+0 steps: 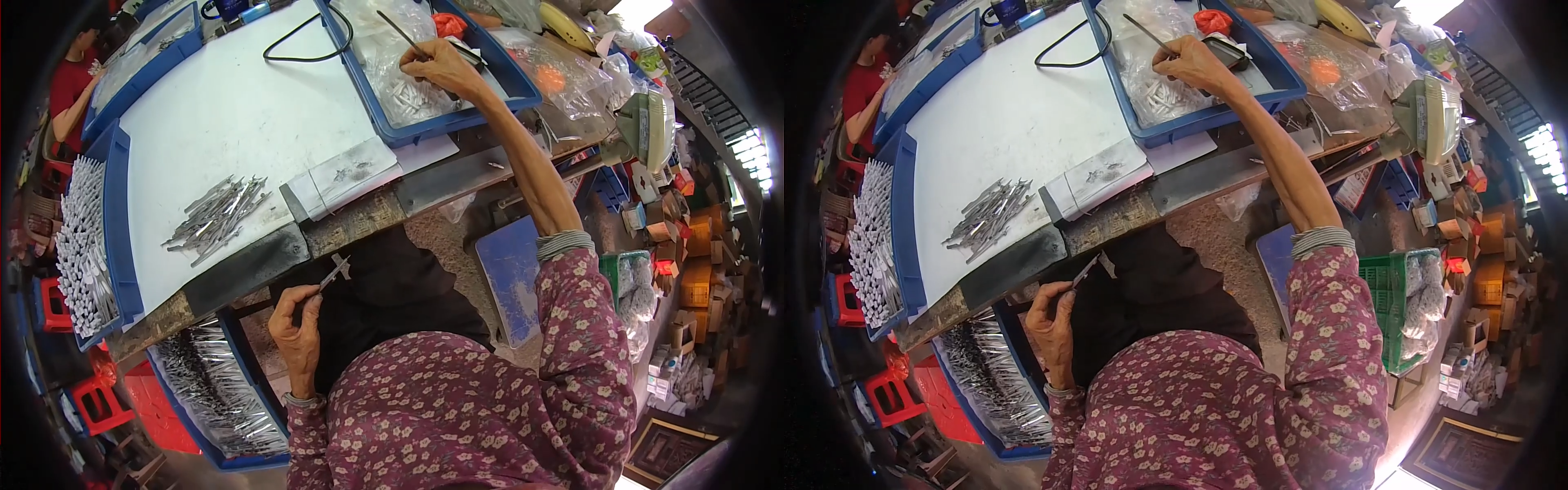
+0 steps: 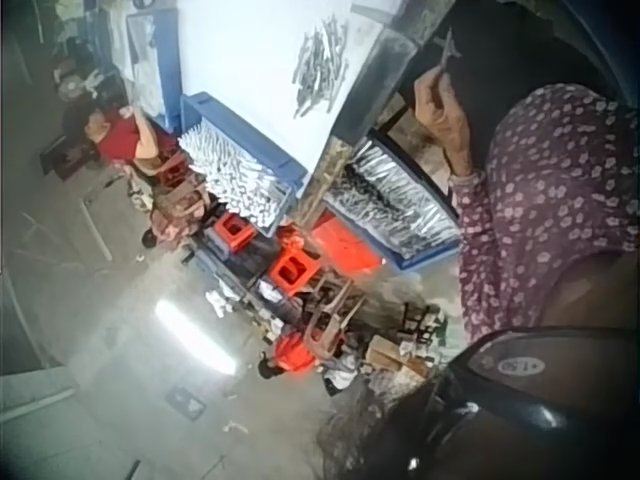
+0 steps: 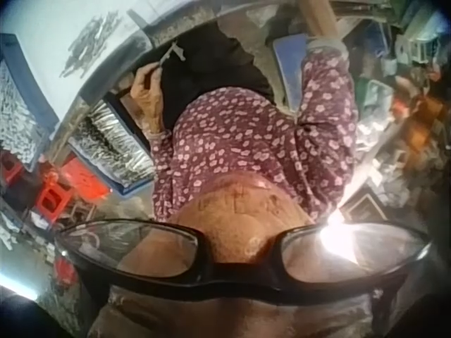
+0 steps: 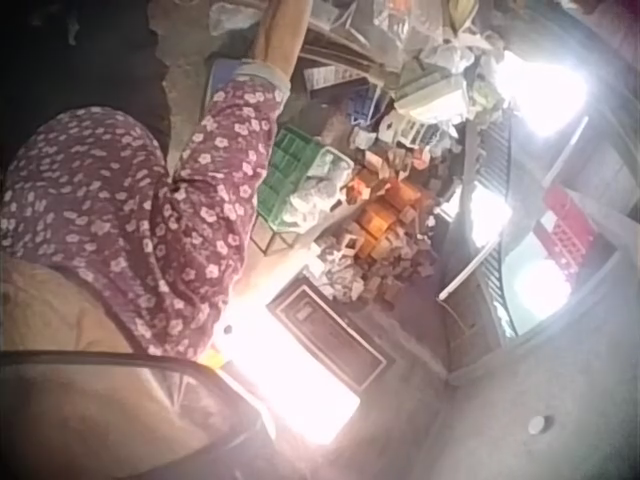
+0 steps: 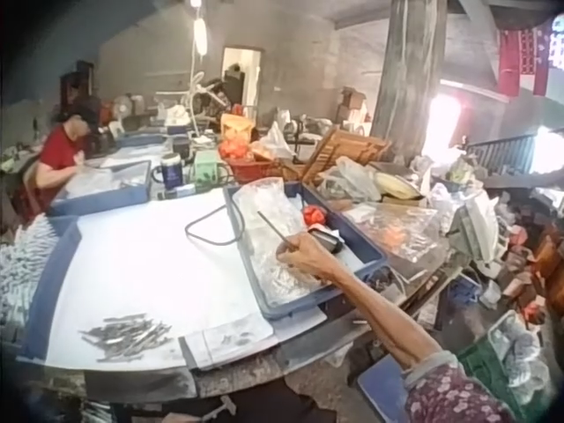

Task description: Assembling small metal components at a workbench using a pointed hand tool.

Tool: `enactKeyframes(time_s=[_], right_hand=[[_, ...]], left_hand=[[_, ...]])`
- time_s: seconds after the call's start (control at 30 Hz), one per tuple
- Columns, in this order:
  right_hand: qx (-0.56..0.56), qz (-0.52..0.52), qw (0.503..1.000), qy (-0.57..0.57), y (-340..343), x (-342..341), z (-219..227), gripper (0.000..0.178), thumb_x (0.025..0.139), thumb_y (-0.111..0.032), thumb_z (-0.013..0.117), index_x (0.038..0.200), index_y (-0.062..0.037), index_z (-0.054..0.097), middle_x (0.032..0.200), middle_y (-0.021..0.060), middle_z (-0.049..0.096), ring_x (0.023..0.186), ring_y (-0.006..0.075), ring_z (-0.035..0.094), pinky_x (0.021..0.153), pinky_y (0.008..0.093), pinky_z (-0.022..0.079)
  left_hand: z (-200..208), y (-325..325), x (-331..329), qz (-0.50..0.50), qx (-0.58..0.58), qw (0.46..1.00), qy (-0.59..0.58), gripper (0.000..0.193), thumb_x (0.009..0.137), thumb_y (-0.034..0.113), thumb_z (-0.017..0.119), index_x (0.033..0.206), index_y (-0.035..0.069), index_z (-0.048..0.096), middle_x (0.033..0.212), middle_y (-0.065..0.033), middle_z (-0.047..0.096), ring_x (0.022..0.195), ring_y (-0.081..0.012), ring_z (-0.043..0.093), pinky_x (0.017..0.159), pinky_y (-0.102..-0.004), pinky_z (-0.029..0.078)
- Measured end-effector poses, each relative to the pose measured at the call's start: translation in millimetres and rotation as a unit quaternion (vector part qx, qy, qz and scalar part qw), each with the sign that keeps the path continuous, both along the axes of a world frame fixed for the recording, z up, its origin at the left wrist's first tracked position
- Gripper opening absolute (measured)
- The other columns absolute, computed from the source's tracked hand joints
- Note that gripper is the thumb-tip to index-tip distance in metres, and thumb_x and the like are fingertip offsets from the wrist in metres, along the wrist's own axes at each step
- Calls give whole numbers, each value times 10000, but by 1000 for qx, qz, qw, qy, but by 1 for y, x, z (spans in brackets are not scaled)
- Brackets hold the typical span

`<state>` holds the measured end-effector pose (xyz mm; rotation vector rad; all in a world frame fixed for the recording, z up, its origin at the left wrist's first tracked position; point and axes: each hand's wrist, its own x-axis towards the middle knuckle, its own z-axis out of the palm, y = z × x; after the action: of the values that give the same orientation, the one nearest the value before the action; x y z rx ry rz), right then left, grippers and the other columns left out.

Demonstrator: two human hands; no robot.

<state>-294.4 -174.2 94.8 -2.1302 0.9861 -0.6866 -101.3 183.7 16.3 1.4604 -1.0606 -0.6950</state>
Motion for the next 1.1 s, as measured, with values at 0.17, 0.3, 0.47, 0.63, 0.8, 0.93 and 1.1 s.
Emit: enactKeyframes(time_s=[0.17, 0.3, 0.47, 0.63, 0.8, 0.93, 1.1], right_hand=[[-126, 33, 990, 56, 2, -9, -3, 183, 775, -151, 577, 839, 16, 614, 612, -1, 512, 551, 77, 447, 519, 238, 376], [-150, -1, 986, 77, 3, -14, -10, 182, 750, -134, 563, 817, 27, 612, 617, 27, 520, 591, 101, 479, 566, 263, 401], [-153, -14, 977, 150, 8, -5, -7, 216, 694, -131, 549, 802, 40, 621, 694, 168, 580, 675, 257, 566, 643, 346, 448], [-122, -5, 975, 187, 7, 1, -6, 224, 660, -148, 547, 756, 40, 621, 747, 266, 600, 737, 372, 609, 688, 413, 469], [-138, -64, 958, 244, 9, 4, -11, 269, 641, -214, 601, 721, 41, 628, 717, 261, 603, 717, 378, 611, 671, 411, 472], [-130, -49, 958, 252, 13, 9, -7, 303, 603, -230, 631, 716, 50, 633, 726, 264, 608, 714, 379, 615, 658, 409, 477], [-98, -59, 953, 282, 15, 12, -5, 285, 575, -185, 614, 716, 62, 630, 717, 282, 598, 697, 384, 620, 650, 420, 482]], left_hand=[[2, -4, -3, -7, 3, 1000, 1, 81, 800, -42, 584, 875, -18, 603, 762, -28, 554, 653, -81, 497, 575, -200, 379], [3, -6, -6, -22, -3, 1000, -6, 90, 796, -43, 585, 879, -18, 607, 758, -31, 553, 643, -82, 497, 559, -201, 377], [3, -4, -3, -9, -3, 1000, -18, 93, 793, -49, 581, 877, -18, 607, 753, -33, 550, 636, -81, 494, 554, -202, 375], [2, -2, -1, -13, 0, 1000, -13, 102, 788, -53, 580, 882, -20, 604, 758, -34, 554, 637, -84, 499, 554, -203, 379], [-1, -3, 1, -18, -14, 999, -24, 99, 792, -52, 578, 883, -22, 604, 764, -42, 560, 638, -87, 503, 555, -204, 384], [-2, -3, 4, -18, -22, 999, -21, 99, 793, -51, 578, 885, -24, 603, 769, -46, 561, 641, -87, 505, 556, -205, 388], [0, -2, 5, -25, -22, 999, -7, 103, 792, -51, 579, 888, -22, 603, 776, -47, 563, 644, -88, 505, 559, -205, 390]])
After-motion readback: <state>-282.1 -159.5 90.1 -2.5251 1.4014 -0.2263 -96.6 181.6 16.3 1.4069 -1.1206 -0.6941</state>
